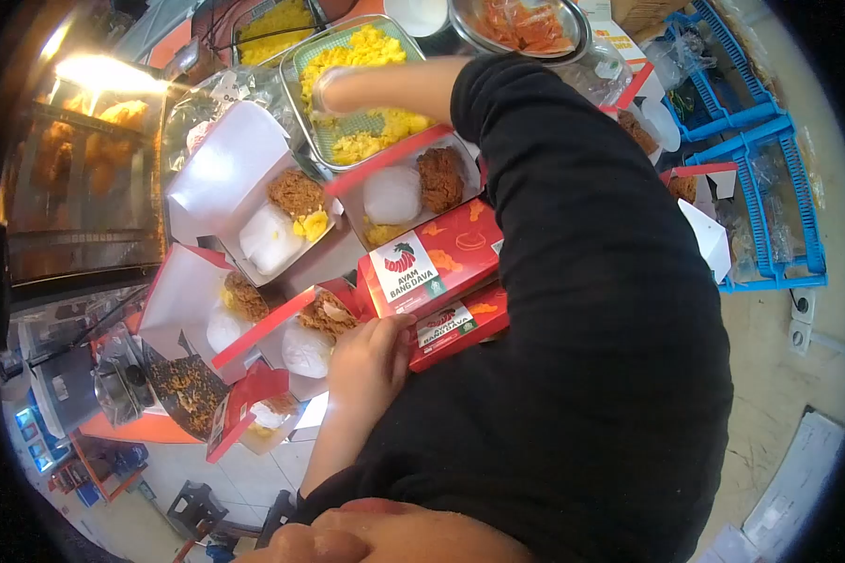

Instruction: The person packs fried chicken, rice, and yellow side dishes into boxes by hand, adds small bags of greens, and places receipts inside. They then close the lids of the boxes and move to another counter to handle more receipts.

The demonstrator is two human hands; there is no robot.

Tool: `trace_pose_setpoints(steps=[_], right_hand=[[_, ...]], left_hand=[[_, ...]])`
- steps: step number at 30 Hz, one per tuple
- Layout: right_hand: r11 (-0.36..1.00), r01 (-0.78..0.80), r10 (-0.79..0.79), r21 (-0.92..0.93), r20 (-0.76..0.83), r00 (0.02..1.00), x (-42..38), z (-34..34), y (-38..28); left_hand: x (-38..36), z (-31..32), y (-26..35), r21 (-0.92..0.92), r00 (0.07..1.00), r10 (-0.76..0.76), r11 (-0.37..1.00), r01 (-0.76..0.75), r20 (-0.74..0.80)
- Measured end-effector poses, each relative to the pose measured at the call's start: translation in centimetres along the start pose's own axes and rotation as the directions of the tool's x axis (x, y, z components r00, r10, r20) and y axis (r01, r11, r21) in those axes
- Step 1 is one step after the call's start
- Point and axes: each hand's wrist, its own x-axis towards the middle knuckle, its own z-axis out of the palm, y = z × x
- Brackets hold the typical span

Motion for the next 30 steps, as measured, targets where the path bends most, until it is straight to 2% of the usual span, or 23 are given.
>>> trace_pose_setpoints(steps=[2,3,4,5,6,7,9,10,11,12,13,15,17,19,20,22,26,27,28,29,30], right_hand=[[0.963,-0.263,0.261,0.058,0.046,0.964,-1.4,-0.4,-1.0],[0.957,-0.289,0.289,0.013,-0.038,0.956,-0.9,-1.6,0.3],[0.988,-0.155,0.146,-0.001,-0.342,0.928,-0.2,1.0,0.8],[0.998,-0.030,-0.009,-0.054,-0.609,0.793,0.0,2.9,0.9],[0.999,-0.050,0.048,0.006,-0.455,0.889,-2.4,1.9,-0.8],[0.999,-0.046,0.048,0.016,-0.451,0.891,-2.2,2.1,-0.2],[0.999,-0.002,0.016,0.047,-0.296,0.955,-1.3,2.2,1.4],[0.999,0.000,0.016,0.052,-0.296,0.955,-2.9,1.9,0.9],[0.953,-0.007,0.091,0.303,-0.266,0.960,-4.9,1.3,0.6],[0.846,-0.020,0.160,0.533,-0.217,0.963,-7.5,0.7,0.1],[0.844,-0.028,0.168,0.536,-0.214,0.962,-9.9,0.6,-0.3],[0.614,0.203,0.102,0.763,-0.331,0.938,-14.9,0.4,-1.8],[0.689,0.111,0.184,0.716,-0.321,0.929,-20.1,-0.1,-4.9],[0.522,0.300,-0.018,0.798,-0.342,0.940,-22.8,2.6,-5.1],[0.530,0.299,-0.015,0.794,-0.343,0.939,-23.8,3.4,-6.5],[0.500,-0.024,0.096,0.866,-0.028,0.995,-25.7,5.0,-9.5],[0.512,0.060,0.133,0.857,-0.148,0.980,-21.3,10.8,-10.5],[0.871,0.200,0.048,0.449,-0.483,0.874,-18.1,13.3,-9.3],[0.980,0.172,-0.193,-0.101,-0.690,0.698,-16.3,14.8,-8.4],[0.980,0.172,-0.193,-0.101,-0.692,0.695,-15.9,15.1,-7.9],[0.972,0.208,-0.227,-0.107,-0.640,0.734,-16.1,14.6,-8.1]], left_hand=[[0.0,-0.2,0.6,-0.091,0.998,-0.025,0.996,0.019,-0.060],[2.1,0.9,-1.0,-0.069,0.990,0.038,0.996,-0.047,-0.136],[2.0,0.7,-0.6,-0.039,0.993,0.038,0.998,-0.042,-0.116],[1.8,0.5,-0.4,-0.008,0.995,0.037,0.999,-0.038,-0.095],[1.7,0.5,-0.3,-0.005,0.995,0.034,0.999,-0.035,-0.093],[1.4,0.5,-0.2,-0.012,0.996,0.036,0.999,-0.037,-0.084],[0.7,0.3,0.0,-0.016,0.997,0.038,0.999,-0.039,-0.074],[0.4,0.1,0.1,-0.014,0.996,0.036,0.999,-0.038,-0.078],[0.1,0.0,0.2,-0.014,0.996,0.038,0.999,-0.040,-0.083],[-0.2,0.0,0.3,-0.015,0.996,0.044,0.999,-0.045,-0.080],[-0.5,0.1,0.4,-0.030,0.996,0.035,0.999,-0.038,-0.078],[-0.6,0.3,0.6,-0.059,0.996,0.031,0.998,-0.036,-0.082],[-0.7,0.2,0.8,-0.009,0.994,0.067,0.998,-0.068,-0.082],[-0.9,0.1,0.9,0.012,0.993,0.093,0.996,-0.092,-0.072],[-1.0,0.2,0.9,0.006,0.993,0.101,0.995,-0.101,-0.063],[-1.4,0.4,0.7,-0.003,0.992,0.115,0.993,-0.115,-0.060],[-2.1,0.7,0.6,0.025,0.982,0.162,0.987,-0.160,-0.096],[-2.3,0.7,0.7,0.038,0.981,0.166,0.986,-0.163,-0.097],[-2.5,0.7,0.7,0.039,0.981,0.167,0.986,-0.164,-0.097],[-2.7,0.5,0.7,0.040,0.982,0.168,0.986,-0.165,-0.087],[-2.8,0.3,0.6,0.042,0.983,0.168,0.985,-0.165,-0.078]])
